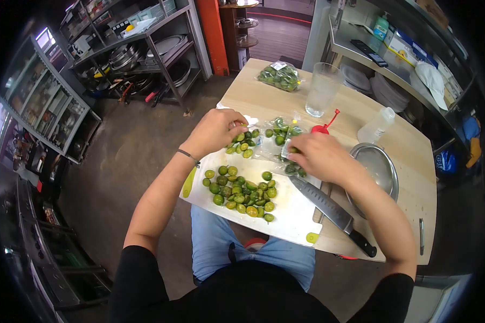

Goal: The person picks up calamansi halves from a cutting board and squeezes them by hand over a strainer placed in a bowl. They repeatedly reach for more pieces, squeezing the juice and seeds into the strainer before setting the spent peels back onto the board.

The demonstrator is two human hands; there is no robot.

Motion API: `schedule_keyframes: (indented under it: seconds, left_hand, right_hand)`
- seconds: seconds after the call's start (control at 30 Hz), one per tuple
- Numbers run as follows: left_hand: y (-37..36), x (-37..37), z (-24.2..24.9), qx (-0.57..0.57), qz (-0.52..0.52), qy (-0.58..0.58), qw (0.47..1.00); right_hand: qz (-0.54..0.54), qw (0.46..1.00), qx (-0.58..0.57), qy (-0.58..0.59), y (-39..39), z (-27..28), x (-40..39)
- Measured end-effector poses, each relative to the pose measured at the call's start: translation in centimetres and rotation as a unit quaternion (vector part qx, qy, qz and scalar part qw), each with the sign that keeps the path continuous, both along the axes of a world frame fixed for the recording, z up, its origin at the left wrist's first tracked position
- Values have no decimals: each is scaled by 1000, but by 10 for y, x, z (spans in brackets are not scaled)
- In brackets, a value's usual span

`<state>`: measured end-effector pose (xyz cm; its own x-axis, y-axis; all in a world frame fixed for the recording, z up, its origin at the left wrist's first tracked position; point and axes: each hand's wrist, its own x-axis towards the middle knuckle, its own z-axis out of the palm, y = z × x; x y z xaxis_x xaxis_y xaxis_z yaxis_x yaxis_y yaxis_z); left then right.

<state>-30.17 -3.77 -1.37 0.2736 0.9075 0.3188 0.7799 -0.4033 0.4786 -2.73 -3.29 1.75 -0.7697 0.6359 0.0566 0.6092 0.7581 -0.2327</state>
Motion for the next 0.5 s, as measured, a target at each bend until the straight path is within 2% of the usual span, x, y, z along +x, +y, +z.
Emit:
schedule_keyframes:
  seconds: [0.1, 0.2, 0.3, 0.5]
  left_hand:
    - [3, -22, -20, 1, 25, -7, 1000]
    - [6, -31, -36, -19, 6, -21, 1000]
    - [4, -36, -44, -16, -2, -54, 998]
    - [3, -43, -49, -49, 19, -86, 995]
  right_hand:
    - [38, 999, 15, 7, 18, -23, -62]
    - [16, 1000, 0, -23, 30, -37, -96]
    - [-31, 998, -41, -23, 28, -29, -96]
    - [17, 992, -48, -114, 6, -22, -48]
